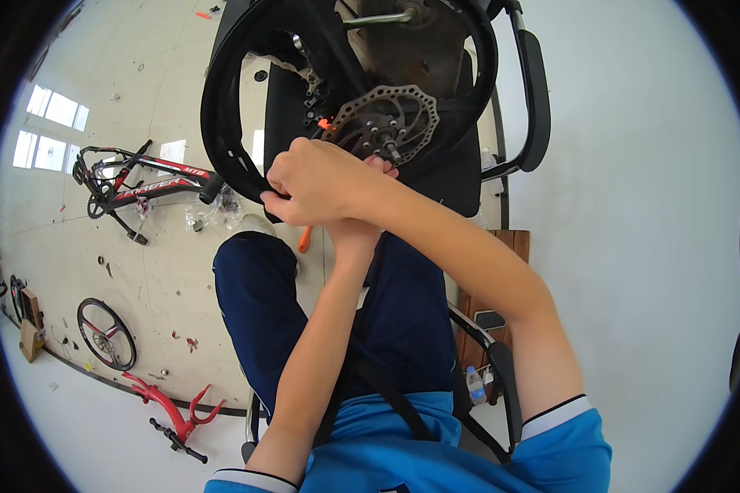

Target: The person assembles a bicycle disc brake rotor onto a hub using small metal pins and a screwdriver. They insert the pins into the rotor and hub, then use a screwdriver to tighten them in place.

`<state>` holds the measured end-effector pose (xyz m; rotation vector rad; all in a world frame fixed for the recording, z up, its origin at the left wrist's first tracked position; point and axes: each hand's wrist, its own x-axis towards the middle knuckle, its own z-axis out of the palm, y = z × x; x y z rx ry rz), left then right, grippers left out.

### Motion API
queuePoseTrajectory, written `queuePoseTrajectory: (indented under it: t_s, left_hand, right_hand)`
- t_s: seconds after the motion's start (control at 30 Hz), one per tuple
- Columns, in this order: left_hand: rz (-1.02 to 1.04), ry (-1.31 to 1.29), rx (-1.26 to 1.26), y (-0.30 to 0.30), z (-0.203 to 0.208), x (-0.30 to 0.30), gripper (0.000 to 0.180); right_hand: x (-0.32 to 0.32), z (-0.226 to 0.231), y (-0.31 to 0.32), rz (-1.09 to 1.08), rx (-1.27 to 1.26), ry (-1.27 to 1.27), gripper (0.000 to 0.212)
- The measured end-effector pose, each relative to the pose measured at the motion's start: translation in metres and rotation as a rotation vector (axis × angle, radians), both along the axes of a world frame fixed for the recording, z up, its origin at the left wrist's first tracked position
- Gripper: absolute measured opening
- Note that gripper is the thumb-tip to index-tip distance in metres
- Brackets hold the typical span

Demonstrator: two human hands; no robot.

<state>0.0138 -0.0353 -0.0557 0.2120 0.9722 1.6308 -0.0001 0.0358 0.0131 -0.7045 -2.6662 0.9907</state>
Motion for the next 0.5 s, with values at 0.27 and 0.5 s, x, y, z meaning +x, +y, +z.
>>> queuePoseTrajectory:
  t_s: [0.27,0.5]
  left_hand:
    - [0.185,0.717,0.157,0.0,-0.017,-0.015,0.018]
    - [0.129,1.086,0.044,-0.003,0.011,-0.011,0.008]
  right_hand:
    - [0.014,0.001,0.002,-0.33,-0.043,0.597,0.048]
    - [0.047,0.029,0.013,-0.419,-0.234,0.5,0.042]
